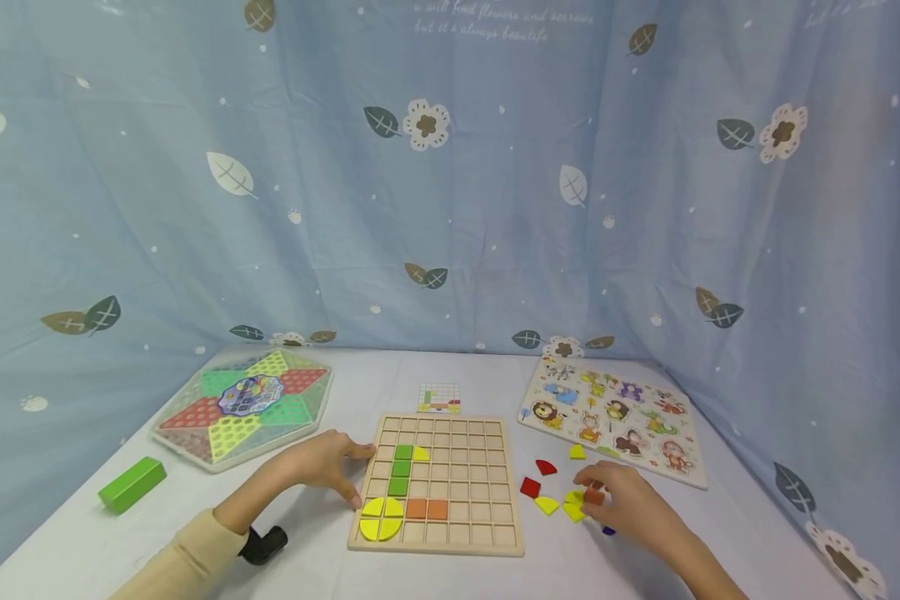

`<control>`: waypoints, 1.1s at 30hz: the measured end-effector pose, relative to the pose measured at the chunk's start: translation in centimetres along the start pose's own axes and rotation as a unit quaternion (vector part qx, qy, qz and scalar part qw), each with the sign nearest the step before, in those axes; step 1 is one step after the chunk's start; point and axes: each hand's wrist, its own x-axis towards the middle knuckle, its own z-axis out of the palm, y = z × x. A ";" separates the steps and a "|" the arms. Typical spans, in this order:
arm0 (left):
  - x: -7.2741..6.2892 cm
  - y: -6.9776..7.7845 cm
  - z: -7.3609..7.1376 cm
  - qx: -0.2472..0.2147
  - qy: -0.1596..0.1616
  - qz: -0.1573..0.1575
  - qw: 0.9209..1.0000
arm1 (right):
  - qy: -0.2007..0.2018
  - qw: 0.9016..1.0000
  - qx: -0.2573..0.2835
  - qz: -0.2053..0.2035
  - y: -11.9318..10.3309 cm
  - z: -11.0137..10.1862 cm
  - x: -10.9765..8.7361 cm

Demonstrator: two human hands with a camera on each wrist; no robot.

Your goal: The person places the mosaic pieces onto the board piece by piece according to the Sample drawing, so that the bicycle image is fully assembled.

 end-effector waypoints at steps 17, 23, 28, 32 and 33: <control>0.0 0.1 0.0 0.001 0.004 -0.005 1.000 | -0.029 0.999 -0.014 0.012 2.4 0.1 0.3; -0.1 0.1 0.0 0.003 0.005 -0.007 1.000 | -0.038 0.999 -0.003 0.021 2.7 0.3 0.6; 0.0 0.1 0.0 0.008 0.004 -0.008 1.000 | -0.037 0.999 0.003 0.025 2.6 0.4 0.6; 0.0 0.1 0.0 0.010 0.004 -0.009 1.000 | -0.026 0.999 -0.006 0.028 2.2 0.4 0.6; 0.0 0.1 0.0 0.011 0.004 -0.008 1.000 | -0.021 0.999 -0.010 0.029 2.1 0.4 0.7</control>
